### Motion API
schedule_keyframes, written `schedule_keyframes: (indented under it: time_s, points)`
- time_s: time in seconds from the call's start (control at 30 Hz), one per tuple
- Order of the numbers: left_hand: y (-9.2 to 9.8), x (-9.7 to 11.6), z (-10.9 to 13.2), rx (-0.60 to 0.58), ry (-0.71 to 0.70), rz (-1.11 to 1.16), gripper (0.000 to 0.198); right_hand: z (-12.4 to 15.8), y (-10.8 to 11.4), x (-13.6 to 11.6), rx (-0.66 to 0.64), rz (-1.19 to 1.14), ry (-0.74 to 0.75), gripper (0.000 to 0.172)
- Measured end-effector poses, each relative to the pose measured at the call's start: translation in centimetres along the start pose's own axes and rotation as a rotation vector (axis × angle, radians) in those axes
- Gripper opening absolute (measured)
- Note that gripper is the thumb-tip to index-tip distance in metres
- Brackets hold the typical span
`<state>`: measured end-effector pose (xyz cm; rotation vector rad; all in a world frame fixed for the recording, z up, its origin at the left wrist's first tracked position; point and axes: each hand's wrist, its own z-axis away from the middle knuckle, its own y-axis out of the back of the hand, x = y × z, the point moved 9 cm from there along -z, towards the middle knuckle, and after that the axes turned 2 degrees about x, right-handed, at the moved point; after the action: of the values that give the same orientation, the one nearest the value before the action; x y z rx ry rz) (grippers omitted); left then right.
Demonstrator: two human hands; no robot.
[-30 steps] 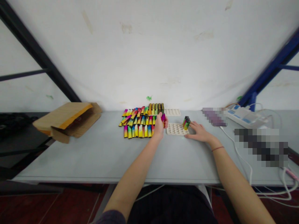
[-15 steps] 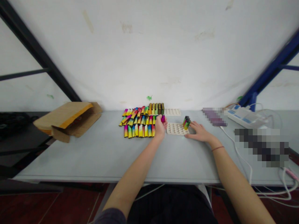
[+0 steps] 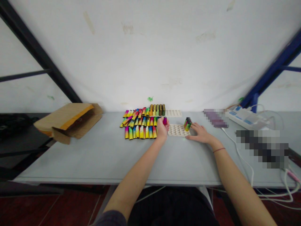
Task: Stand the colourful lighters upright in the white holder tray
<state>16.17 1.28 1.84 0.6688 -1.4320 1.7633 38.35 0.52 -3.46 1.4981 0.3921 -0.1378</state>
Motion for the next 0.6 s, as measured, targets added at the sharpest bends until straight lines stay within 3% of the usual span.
schedule_keyframes:
  time_s: [0.23,0.6]
  points:
    - [0.2,0.4,-0.3,-0.014,-0.041,0.042,0.053,0.1,-0.1,0.0,-0.004,-0.004,-0.006,0.1]
    - [-1.8,0.0,0.2,-0.216,-0.001,0.037,0.064,0.0,-0.1,0.1,0.005,0.003,0.003,0.099]
